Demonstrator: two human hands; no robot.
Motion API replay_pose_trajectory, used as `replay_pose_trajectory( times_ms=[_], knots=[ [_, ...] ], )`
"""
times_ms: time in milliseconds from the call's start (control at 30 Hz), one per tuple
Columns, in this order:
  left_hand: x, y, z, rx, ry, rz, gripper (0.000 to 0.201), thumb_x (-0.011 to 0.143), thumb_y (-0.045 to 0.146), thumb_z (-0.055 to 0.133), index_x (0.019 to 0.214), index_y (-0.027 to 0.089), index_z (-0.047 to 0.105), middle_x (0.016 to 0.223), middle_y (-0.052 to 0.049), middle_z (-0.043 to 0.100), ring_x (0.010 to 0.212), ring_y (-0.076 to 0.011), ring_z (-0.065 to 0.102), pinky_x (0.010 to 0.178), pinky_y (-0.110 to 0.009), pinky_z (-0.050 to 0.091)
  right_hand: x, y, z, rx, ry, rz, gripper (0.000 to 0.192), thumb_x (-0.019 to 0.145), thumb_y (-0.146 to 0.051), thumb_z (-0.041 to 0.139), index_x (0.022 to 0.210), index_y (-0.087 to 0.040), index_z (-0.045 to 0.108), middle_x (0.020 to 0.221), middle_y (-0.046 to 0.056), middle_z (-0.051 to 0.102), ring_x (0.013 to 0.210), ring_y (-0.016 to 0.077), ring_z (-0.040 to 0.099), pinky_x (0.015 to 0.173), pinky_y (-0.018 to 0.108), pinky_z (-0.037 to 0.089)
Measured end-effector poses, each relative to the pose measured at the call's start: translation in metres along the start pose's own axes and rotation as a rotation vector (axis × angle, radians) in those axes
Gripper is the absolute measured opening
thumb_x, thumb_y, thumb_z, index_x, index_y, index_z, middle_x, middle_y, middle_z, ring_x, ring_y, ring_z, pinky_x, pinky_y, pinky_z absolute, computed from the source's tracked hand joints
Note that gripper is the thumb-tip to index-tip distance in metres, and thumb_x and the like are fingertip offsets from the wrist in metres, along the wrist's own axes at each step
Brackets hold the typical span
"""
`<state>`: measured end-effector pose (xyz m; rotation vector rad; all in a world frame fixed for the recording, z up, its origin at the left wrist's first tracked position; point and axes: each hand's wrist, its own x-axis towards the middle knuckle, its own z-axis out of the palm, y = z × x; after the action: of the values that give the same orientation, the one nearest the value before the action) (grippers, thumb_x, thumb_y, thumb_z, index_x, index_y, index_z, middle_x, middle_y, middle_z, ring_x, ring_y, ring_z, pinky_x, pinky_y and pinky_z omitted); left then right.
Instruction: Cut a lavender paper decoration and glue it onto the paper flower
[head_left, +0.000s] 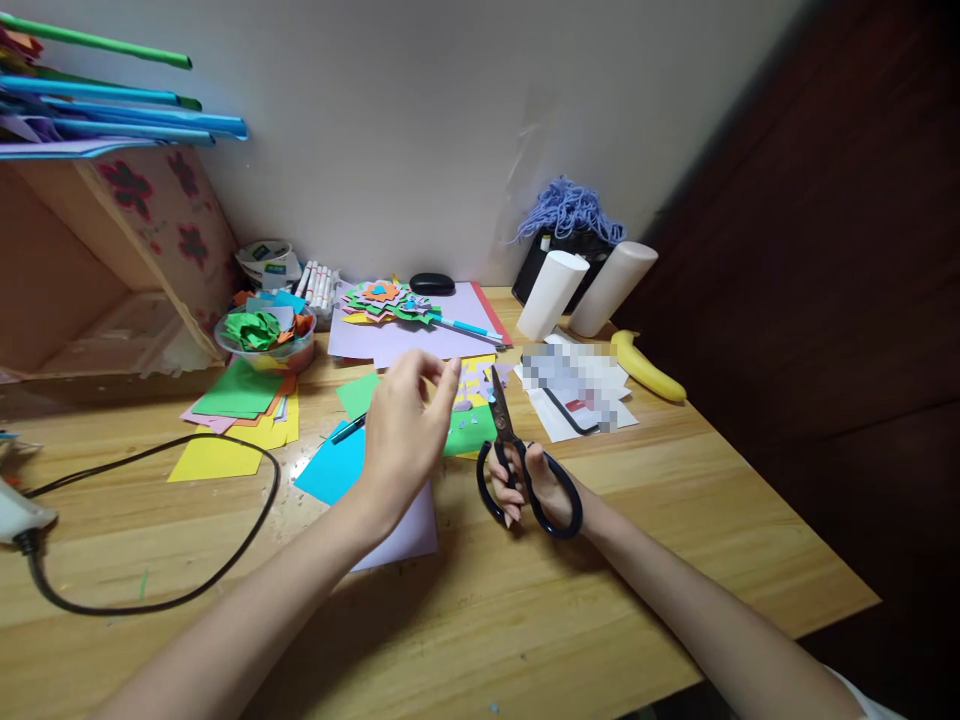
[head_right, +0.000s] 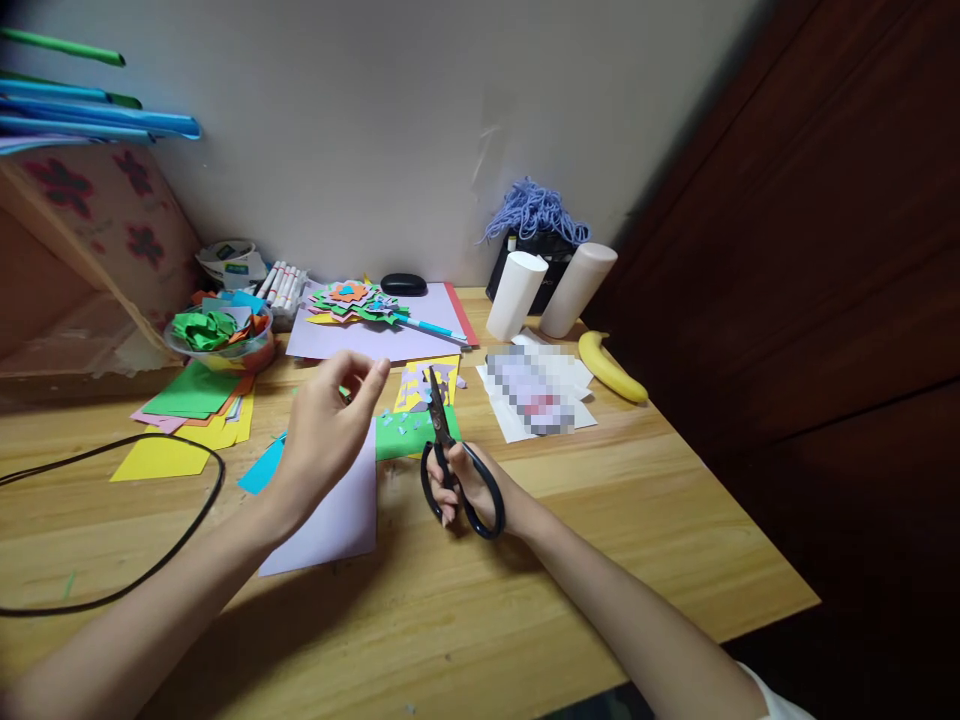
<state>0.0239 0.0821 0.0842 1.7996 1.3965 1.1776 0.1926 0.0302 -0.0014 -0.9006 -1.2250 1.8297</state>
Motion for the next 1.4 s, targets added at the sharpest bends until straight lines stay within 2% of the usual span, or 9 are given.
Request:
replay_pose_trajectory(
  times_ms=[33,100,167,333,533,933,1233,1400],
  knots=[
    [-0.003,0.002,0.001,-0.012,-0.136,-0.044,0.032,0.083,0.044,0.049,0.067,0.018,0.060,0.067,-0.002,0.061,0.063,-0.0150,0.053,0.060,-0.027,0.037,0.000,0.000,0.000,0.011,0.003,-0.003,0.070,0.055,-0.088,0.040,0.069,-0.019,0.041,0.046,-0.009,0.036,0.035,0.0073,0.041,0.040,0.022,0.044],
    [-0.006,0.004,0.006,-0.101,-0.381,-0.156,0.036,0.083,0.044,0.048,0.062,0.017,0.060,0.059,-0.002,0.060,0.056,-0.0145,0.053,0.055,-0.026,0.035,0.001,-0.001,-0.001,0.011,0.000,-0.012,0.070,0.056,-0.088,0.040,0.070,-0.019,0.042,0.046,-0.009,0.037,0.036,0.0077,0.041,0.040,0.023,0.044],
    [-0.006,0.003,0.011,-0.213,-0.469,-0.241,0.033,0.082,0.041,0.050,0.063,0.016,0.060,0.062,-0.002,0.062,0.057,-0.0138,0.054,0.055,-0.025,0.037,0.000,0.000,0.000,0.001,-0.007,-0.009,0.070,0.057,-0.087,0.040,0.070,-0.019,0.042,0.047,-0.008,0.038,0.036,0.0080,0.042,0.040,0.022,0.043],
    [-0.001,-0.003,0.016,-0.385,-0.405,-0.320,0.018,0.075,0.030,0.061,0.066,0.014,0.060,0.064,0.000,0.061,0.056,-0.0106,0.052,0.059,-0.023,0.040,-0.002,0.001,0.001,-0.022,-0.036,0.004,0.068,0.060,-0.086,0.039,0.071,-0.018,0.043,0.048,-0.008,0.037,0.036,0.0073,0.042,0.039,0.020,0.041],
    [0.000,-0.001,0.014,-0.401,-0.384,-0.382,0.016,0.074,0.028,0.062,0.067,0.014,0.060,0.061,-0.001,0.061,0.056,-0.0112,0.054,0.056,-0.023,0.039,-0.002,0.004,-0.002,-0.033,-0.043,-0.013,0.068,0.061,-0.085,0.040,0.071,-0.018,0.043,0.047,-0.009,0.036,0.035,0.0072,0.042,0.038,0.019,0.041],
    [0.000,-0.004,0.015,-0.353,-0.339,-0.338,0.020,0.075,0.031,0.057,0.066,0.013,0.059,0.064,-0.001,0.061,0.057,-0.0101,0.051,0.058,-0.023,0.039,-0.001,0.005,-0.005,-0.042,-0.057,-0.018,0.065,0.061,-0.083,0.044,0.069,-0.018,0.042,0.047,-0.009,0.037,0.035,0.0066,0.041,0.037,0.019,0.041],
    [-0.001,-0.003,0.017,-0.399,-0.357,-0.304,0.014,0.074,0.024,0.059,0.066,0.013,0.059,0.062,0.000,0.060,0.055,-0.0091,0.051,0.057,-0.022,0.040,-0.005,-0.001,0.001,-0.074,-0.065,-0.004,0.075,0.059,-0.089,0.026,0.074,-0.018,0.043,0.051,-0.006,0.042,0.042,0.0109,0.050,0.047,0.026,0.047],
    [0.000,-0.006,0.016,-0.365,-0.366,-0.305,0.015,0.073,0.026,0.059,0.067,0.013,0.059,0.061,-0.001,0.060,0.054,-0.0093,0.052,0.057,-0.022,0.040,-0.004,0.001,0.000,-0.062,-0.070,-0.002,0.073,0.058,-0.089,0.029,0.073,-0.019,0.042,0.050,-0.007,0.040,0.040,0.0097,0.047,0.044,0.024,0.046]
  ],
)
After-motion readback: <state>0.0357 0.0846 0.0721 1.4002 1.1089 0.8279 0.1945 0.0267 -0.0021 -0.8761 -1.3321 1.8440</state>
